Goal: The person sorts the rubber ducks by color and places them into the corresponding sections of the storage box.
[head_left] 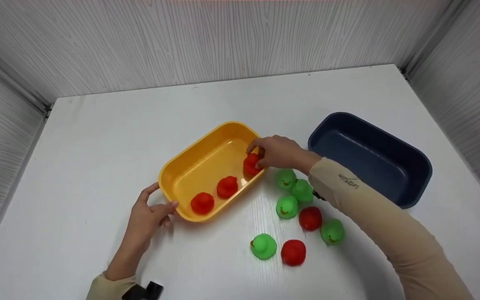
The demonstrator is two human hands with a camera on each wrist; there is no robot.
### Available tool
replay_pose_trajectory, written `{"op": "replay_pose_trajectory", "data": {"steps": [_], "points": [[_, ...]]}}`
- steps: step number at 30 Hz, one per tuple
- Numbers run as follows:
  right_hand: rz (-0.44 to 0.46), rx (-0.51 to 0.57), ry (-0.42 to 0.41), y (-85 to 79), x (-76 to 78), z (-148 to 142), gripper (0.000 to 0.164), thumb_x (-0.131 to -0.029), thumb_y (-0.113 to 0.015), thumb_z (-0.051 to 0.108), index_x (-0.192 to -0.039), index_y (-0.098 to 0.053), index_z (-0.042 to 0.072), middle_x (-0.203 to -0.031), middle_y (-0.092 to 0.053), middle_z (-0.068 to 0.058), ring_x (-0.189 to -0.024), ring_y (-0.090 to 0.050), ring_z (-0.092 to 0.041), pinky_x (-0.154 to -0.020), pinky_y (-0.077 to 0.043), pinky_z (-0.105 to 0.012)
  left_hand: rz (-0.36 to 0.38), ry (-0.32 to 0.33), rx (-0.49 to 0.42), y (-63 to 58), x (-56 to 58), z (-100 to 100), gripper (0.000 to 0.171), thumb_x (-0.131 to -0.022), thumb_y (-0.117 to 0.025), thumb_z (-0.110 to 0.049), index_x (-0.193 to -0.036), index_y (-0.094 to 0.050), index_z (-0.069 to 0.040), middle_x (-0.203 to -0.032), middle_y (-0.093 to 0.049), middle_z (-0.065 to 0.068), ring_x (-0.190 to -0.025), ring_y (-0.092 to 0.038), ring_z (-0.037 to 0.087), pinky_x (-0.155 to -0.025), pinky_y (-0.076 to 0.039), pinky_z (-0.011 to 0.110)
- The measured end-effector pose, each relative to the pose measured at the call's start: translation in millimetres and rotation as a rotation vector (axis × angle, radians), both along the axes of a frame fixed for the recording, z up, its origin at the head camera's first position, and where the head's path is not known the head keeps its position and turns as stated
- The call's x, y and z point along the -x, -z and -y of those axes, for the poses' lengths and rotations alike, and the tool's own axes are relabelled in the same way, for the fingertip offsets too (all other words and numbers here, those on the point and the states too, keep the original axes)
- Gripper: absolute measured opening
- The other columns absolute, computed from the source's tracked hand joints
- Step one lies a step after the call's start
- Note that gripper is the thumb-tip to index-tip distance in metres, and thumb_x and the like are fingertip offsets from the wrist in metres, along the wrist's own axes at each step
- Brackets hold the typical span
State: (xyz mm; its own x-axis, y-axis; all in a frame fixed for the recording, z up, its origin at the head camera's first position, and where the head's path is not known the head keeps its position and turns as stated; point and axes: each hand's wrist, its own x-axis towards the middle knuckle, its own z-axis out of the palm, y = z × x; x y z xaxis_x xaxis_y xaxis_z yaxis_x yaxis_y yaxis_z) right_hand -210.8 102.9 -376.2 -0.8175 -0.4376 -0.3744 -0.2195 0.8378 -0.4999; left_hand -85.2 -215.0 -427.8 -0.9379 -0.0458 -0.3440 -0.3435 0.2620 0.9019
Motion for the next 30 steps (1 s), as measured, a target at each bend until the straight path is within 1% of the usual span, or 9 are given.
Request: {"op": "replay_pose_trajectory", "data": {"steps": [4, 9, 14, 17, 20, 24, 27, 30], "points": [[0.000, -0.030, -0.022, 0.5, 1.1, 0.3, 0.040, -0.089, -0.069, 0.018, -0.128, -0.060, 0.018, -0.107, -0.066, -0.007, -0.095, -0.057, -0.023, -0.087, -0.049, -0.034, -0.001, 0.003, -0.005, 0.1, 0.0, -0.4, 0.070, -0.090, -0.068, -0.020, -0.147, -0.027, -0.013, -0.071, -0.068, -0.002, -0.052, -0.049, 0.012, -0.058, -0.046, 0.020], [-0.017, -0.039, -0.049, 0.6, 1.7, -1.6, 0.043, -0.089, -0.069, 0.020, -0.131, -0.059, 0.018, -0.102, -0.067, -0.006, -0.090, -0.058, -0.023, -0.082, -0.048, -0.033, -0.012, 0.002, -0.020, -0.3, 0.2, -0.9, 0.069, -0.090, -0.068, -0.018, -0.146, -0.029, -0.013, -0.070, -0.068, -0.002, -0.052, -0.050, 0.013, -0.058, -0.046, 0.020], [-0.016, -0.029, -0.048, -1.7, 0.3, -4.2, 0.046, -0.089, -0.068, 0.021, -0.133, -0.056, 0.019, -0.101, -0.066, -0.006, -0.090, -0.058, -0.022, -0.082, -0.048, -0.033, -0.007, 0.004, -0.012, -0.3, -0.2, -0.5, 0.069, -0.090, -0.068, -0.018, -0.146, -0.029, -0.014, -0.070, -0.068, -0.003, -0.053, -0.050, 0.013, -0.059, -0.047, 0.020], [-0.030, 0.014, -0.057, -5.5, -1.6, -9.1, 0.046, -0.089, -0.067, 0.020, -0.134, -0.055, 0.018, -0.101, -0.068, -0.006, -0.089, -0.060, -0.022, -0.083, -0.050, -0.034, 0.000, 0.005, -0.002, -0.1, -0.2, -0.8, 0.069, -0.090, -0.068, -0.020, -0.146, -0.029, -0.014, -0.070, -0.068, -0.003, -0.053, -0.050, 0.014, -0.059, -0.047, 0.020], [-0.070, 0.070, -0.088, -9.2, -5.3, -16.8, 0.046, -0.090, -0.066, 0.019, -0.134, -0.055, 0.015, -0.102, -0.068, -0.007, -0.087, -0.060, -0.023, -0.081, -0.050, -0.034, 0.004, 0.005, 0.006, 0.0, -0.2, -0.9, 0.070, -0.090, -0.068, -0.021, -0.147, -0.028, -0.014, -0.070, -0.068, -0.003, -0.053, -0.050, 0.014, -0.060, -0.047, 0.020], [-0.114, 0.137, -0.115, -12.9, -14.4, -26.2, 0.046, -0.090, -0.067, 0.021, -0.133, -0.054, 0.011, -0.102, -0.066, -0.009, -0.080, -0.056, -0.022, -0.072, -0.047, -0.028, 0.005, 0.008, 0.015, 0.1, -0.3, -0.6, 0.070, -0.090, -0.068, -0.022, -0.147, -0.028, -0.014, -0.070, -0.068, -0.003, -0.054, -0.050, 0.013, -0.061, -0.047, 0.020], [-0.108, 0.193, -0.085, -15.4, -25.0, -30.7, 0.047, -0.090, -0.068, 0.022, -0.133, -0.054, 0.010, -0.103, -0.063, -0.010, -0.068, -0.049, -0.020, -0.062, -0.043, -0.024, 0.004, 0.008, 0.016, -0.2, -0.4, -0.6, 0.069, -0.091, -0.067, -0.022, -0.147, -0.028, -0.014, -0.071, -0.068, -0.002, -0.054, -0.051, 0.014, -0.061, -0.047, 0.020], [-0.085, 0.246, -0.037, -15.6, -37.7, -34.5, 0.047, -0.089, -0.068, 0.021, -0.132, -0.053, 0.010, -0.103, -0.061, -0.010, -0.062, -0.046, -0.017, -0.058, -0.042, -0.022, 0.004, 0.008, 0.016, -0.3, -0.5, -0.5, 0.070, -0.091, -0.068, -0.023, -0.147, -0.028, -0.014, -0.072, -0.068, 0.000, -0.054, -0.051, 0.014, -0.061, -0.047, 0.021]]}}
